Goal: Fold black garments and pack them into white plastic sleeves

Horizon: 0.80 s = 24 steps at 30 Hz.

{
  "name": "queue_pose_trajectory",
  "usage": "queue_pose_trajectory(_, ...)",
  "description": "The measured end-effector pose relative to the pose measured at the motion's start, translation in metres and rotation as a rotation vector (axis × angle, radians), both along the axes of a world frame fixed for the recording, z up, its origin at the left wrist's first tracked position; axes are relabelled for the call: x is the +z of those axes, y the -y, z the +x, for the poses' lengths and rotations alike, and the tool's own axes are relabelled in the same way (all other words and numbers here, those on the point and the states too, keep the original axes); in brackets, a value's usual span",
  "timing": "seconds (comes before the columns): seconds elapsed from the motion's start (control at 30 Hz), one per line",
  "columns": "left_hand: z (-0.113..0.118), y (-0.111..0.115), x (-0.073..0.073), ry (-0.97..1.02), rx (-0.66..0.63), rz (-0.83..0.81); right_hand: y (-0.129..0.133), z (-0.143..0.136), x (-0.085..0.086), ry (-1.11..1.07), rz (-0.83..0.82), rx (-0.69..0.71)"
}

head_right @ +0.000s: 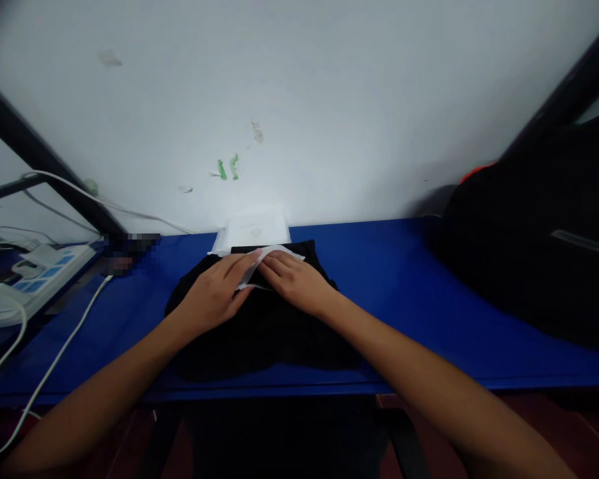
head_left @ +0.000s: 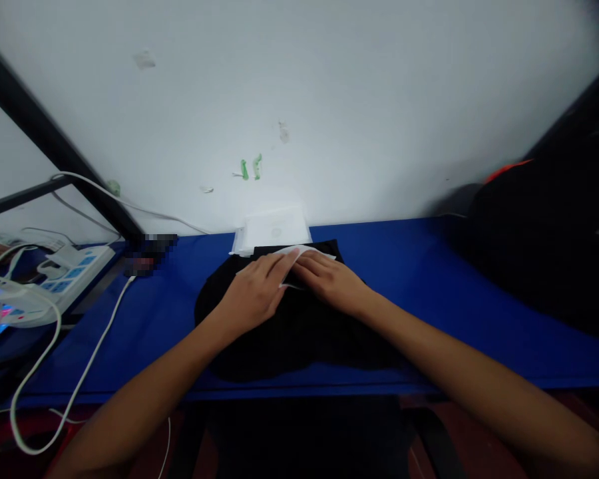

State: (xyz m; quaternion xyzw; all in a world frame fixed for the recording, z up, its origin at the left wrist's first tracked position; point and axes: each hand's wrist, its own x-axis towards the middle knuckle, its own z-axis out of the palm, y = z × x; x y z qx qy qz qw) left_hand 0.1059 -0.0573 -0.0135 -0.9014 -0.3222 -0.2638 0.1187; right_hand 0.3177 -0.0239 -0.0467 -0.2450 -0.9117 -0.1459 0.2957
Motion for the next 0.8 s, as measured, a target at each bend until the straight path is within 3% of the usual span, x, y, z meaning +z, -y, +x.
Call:
queue_pose_trajectory(0.13, -0.007, -0.003, 0.006, 0.181, 0.035, 0.156, 0.004, 0.007, 0.01, -0.16, 0.181, 0.028)
queue_pose_trajectory(0.3, -0.003, -0.001, 0.0, 0.262, -0.111, 0.107, 0.008, -0.001, 0.009, -0.163, 0.155, 0.053)
queue_pose_trajectory(0.4, 0.001, 0.0, -0.004, 0.263, -0.181, 0.043, 0.007, -0.004, 0.004, -0.116, 0.122, 0.043)
queue_pose_trajectory(0.63, -0.005, -0.005, -0.002, 0.178, -0.084, 0.096, 0.003, 0.001, 0.008, -0.121, 0.166, 0.02)
queue_pose_trajectory(0.8, -0.002, -0.004, -0.001, 0.15, -0.126, 0.093, 0.007, -0.005, 0.011, -0.144, 0.17, 0.013)
